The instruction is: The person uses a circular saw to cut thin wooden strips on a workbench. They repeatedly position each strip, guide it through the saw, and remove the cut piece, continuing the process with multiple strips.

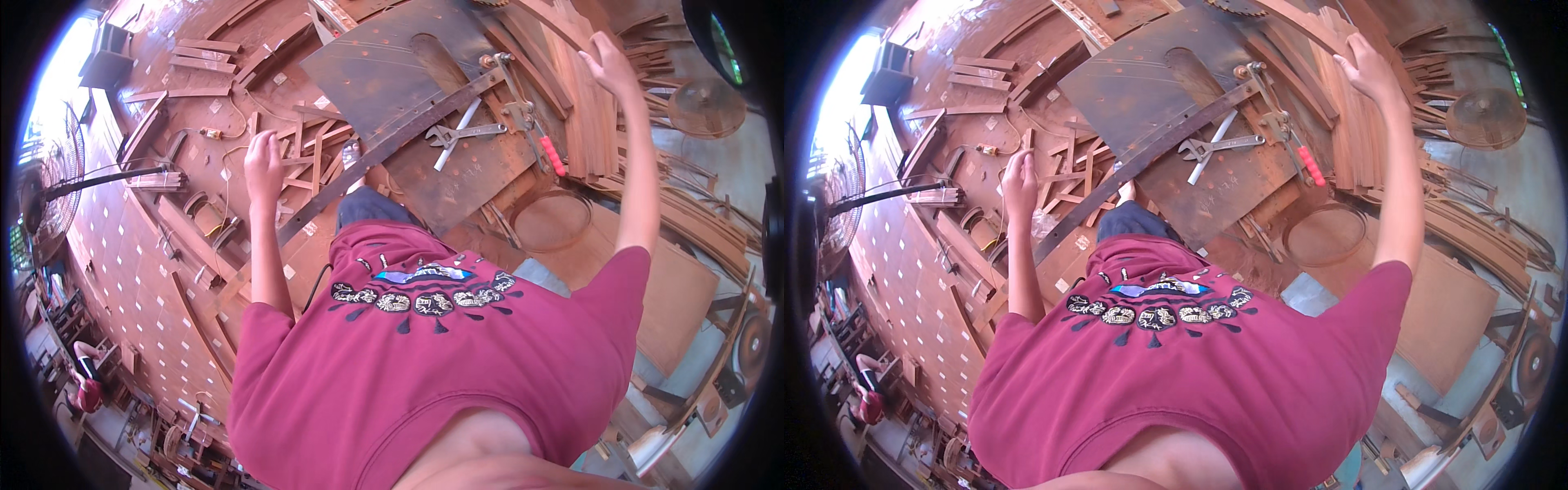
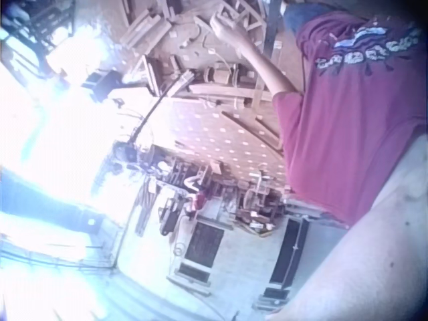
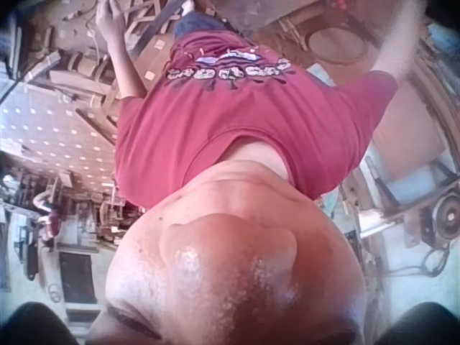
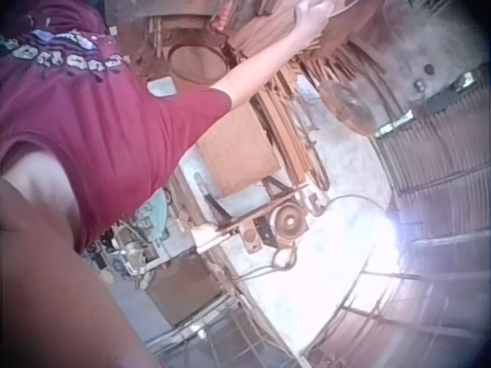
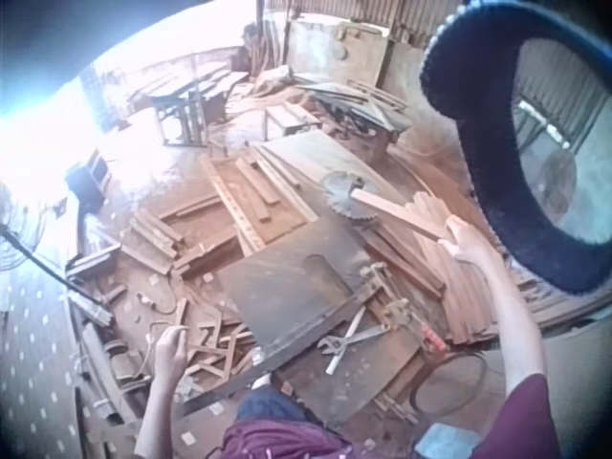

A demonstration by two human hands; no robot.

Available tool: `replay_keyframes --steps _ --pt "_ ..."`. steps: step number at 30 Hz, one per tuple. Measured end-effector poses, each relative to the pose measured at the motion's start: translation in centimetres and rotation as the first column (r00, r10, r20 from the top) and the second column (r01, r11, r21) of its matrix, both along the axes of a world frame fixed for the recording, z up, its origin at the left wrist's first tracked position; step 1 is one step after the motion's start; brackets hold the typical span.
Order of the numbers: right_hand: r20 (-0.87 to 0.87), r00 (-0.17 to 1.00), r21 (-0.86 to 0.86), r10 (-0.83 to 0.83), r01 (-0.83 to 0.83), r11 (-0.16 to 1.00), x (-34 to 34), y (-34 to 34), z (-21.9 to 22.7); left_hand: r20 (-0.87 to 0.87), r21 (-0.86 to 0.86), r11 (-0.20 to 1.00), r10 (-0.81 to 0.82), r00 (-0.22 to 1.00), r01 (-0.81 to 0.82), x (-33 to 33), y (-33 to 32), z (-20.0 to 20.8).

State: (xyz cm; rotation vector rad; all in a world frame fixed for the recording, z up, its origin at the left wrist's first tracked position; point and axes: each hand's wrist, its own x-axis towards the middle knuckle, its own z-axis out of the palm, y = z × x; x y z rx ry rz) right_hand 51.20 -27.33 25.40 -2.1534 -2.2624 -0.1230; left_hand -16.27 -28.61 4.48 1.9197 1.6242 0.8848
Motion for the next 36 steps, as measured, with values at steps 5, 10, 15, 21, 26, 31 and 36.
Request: replay_keyframes --steps 5,10,15,21,26,31,36 --pt "0.185 0.948 0.0 0.258 -0.263 0.965 -8.9 2.7 2.9 -0.115 0.286 0.954 -0.058 0.992 0.089 6.4 2.5 5.6" --pt "0.275 0.822 -0.137 0.5 -0.481 0.866 -14.1 8.4 -3.6 -0.142 0.343 0.908 -0.204 0.969 0.241 15.3 6.3 3.3" --pt "-0.067 0.925 -0.052 0.373 -0.377 0.925 -11.7 10.6 -12.5 -0.197 0.264 0.84 -0.434 0.879 0.474 19.9 7.2 -3.5" --pt "-0.203 0.959 0.421 -0.199 0.269 0.866 -4.9 -2.0 -11.9 -0.166 0.157 0.867 -0.449 0.878 0.473 20.5 6.8 -2.7" --pt "-0.175 0.699 -0.142 -0.694 0.679 0.72 -6.5 -17.0 -19.0 -0.11 0.125 0.864 -0.477 0.872 0.488 21.5 6.9 -3.4" --pt "-0.083 0.698 -0.17 -0.711 0.693 0.7 -11.0 -16.9 -15.8 -0.064 0.189 0.83 -0.523 0.85 0.525 21.1 6.9 -3.0" --pt "-0.028 0.757 -0.402 -0.653 0.59 0.7 -7.1 -14.7 -12.6 -0.093 0.188 0.796 -0.569 0.817 0.575 21.2 6.3 -3.7"
